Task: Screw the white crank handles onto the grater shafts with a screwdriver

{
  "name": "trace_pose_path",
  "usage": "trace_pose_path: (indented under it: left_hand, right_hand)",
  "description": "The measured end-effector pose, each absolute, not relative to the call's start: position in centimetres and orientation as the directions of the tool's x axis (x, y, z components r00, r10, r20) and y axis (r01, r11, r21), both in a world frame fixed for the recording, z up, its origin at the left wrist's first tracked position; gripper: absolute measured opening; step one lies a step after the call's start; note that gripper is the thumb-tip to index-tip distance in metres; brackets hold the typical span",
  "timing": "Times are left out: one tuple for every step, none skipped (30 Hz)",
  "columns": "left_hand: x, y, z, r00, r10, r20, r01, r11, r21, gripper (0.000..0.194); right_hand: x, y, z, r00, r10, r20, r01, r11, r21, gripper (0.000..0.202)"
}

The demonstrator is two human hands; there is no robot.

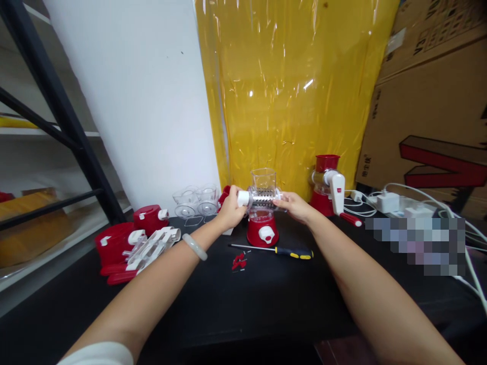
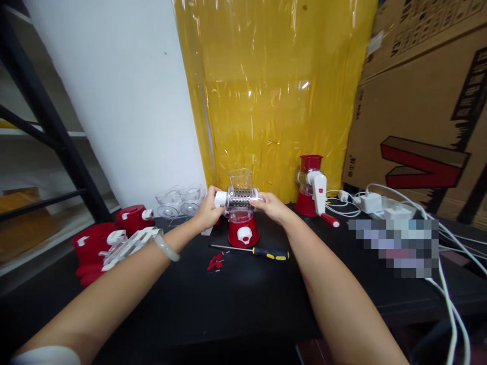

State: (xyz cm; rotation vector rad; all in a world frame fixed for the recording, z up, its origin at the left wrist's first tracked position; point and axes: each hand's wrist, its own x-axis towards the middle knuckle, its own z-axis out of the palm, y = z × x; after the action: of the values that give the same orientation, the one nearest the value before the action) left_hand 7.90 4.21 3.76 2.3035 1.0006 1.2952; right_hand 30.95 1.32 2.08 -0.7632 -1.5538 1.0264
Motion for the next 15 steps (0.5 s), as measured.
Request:
trace_pose_path:
  left_hand:
    - [8.0, 4.2, 3.6, 0.313, 0.716, 0.623, 0.417, -0.694, 0.588, 0.036]
    - [8.2, 4.1, 3.4, 0.279, 0.727, 0.627, 0.412, -0.681, 0.606, 0.036]
    - [8.4, 4.1, 3.2, 0.249, 0.736, 0.630, 0.407, -0.670, 0.621, 0.035]
    - [8.5, 4.1, 3.0, 0.226, 0.741, 0.632, 0.404, -0.662, 0.632, 0.034]
    - [8.7, 4.2, 2.8, 0.210, 0.744, 0.635, 0.401, -0.658, 0.638, 0.033]
    - [8.7, 4.2, 2.6, 0.198, 0.744, 0.638, 0.399, -0.655, 0.641, 0.033]
    - [8.8, 4.2, 2.5, 0.189, 0.744, 0.640, 0.397, -0.655, 0.643, 0.034]
    - [8.7, 4.3, 2.4, 0.183, 0.743, 0.643, 0.394, -0.655, 0.644, 0.034]
    - [8.7, 4.3, 2.5, 0.186, 0.741, 0.645, 0.393, -0.658, 0.643, 0.034]
    - [8.5, 4.4, 2.6, 0.199, 0.739, 0.643, 0.393, -0.662, 0.639, 0.035]
    - [8.3, 4.4, 2.8, 0.223, 0.736, 0.639, 0.393, -0.668, 0.632, 0.035]
    - [8.1, 4.4, 3.1, 0.257, 0.733, 0.630, 0.390, -0.675, 0.626, 0.036]
    - [7.9, 4.4, 3.4, 0.304, 0.731, 0.611, 0.382, -0.681, 0.625, 0.037]
    - [7.7, 4.4, 3.8, 0.346, 0.730, 0.589, 0.364, -0.683, 0.633, 0.039]
    - [7.6, 4.4, 4.2, 0.397, 0.733, 0.553, 0.333, -0.676, 0.657, 0.039]
  right_hand:
    - [30.9, 1.3, 2.1, -0.223, 0.878, 0.425, -0.049, 0.425, -0.904, 0.047]
    - [30.9, 1.3, 2.1, -0.222, 0.877, 0.427, -0.054, 0.426, -0.903, 0.047]
    - [30.8, 1.3, 2.2, -0.219, 0.876, 0.429, -0.057, 0.428, -0.902, 0.047]
    - [30.7, 1.3, 2.2, -0.217, 0.876, 0.431, -0.057, 0.429, -0.901, 0.047]
    - [30.7, 1.3, 2.2, -0.213, 0.876, 0.433, -0.056, 0.432, -0.900, 0.048]
    - [30.7, 1.3, 2.2, -0.210, 0.876, 0.435, -0.053, 0.434, -0.899, 0.048]
    - [30.7, 1.3, 2.1, -0.207, 0.876, 0.436, -0.051, 0.435, -0.899, 0.049]
    - [30.7, 1.3, 2.1, -0.205, 0.877, 0.435, -0.048, 0.435, -0.899, 0.049]
    - [30.7, 1.3, 2.0, -0.201, 0.878, 0.434, -0.047, 0.434, -0.900, 0.049]
    - [30.7, 1.4, 2.0, -0.196, 0.880, 0.434, -0.046, 0.433, -0.900, 0.049]
    - [30.7, 1.5, 1.9, -0.186, 0.882, 0.434, -0.048, 0.433, -0.900, 0.050]
    - [30.8, 1.5, 1.9, -0.176, 0.884, 0.434, -0.050, 0.432, -0.900, 0.050]
    - [30.8, 1.5, 1.8, -0.166, 0.885, 0.435, -0.054, 0.432, -0.900, 0.049]
    - [30.8, 1.6, 1.8, -0.159, 0.887, 0.435, -0.058, 0.431, -0.901, 0.049]
    - [30.8, 1.5, 1.8, -0.155, 0.887, 0.435, -0.064, 0.430, -0.901, 0.049]
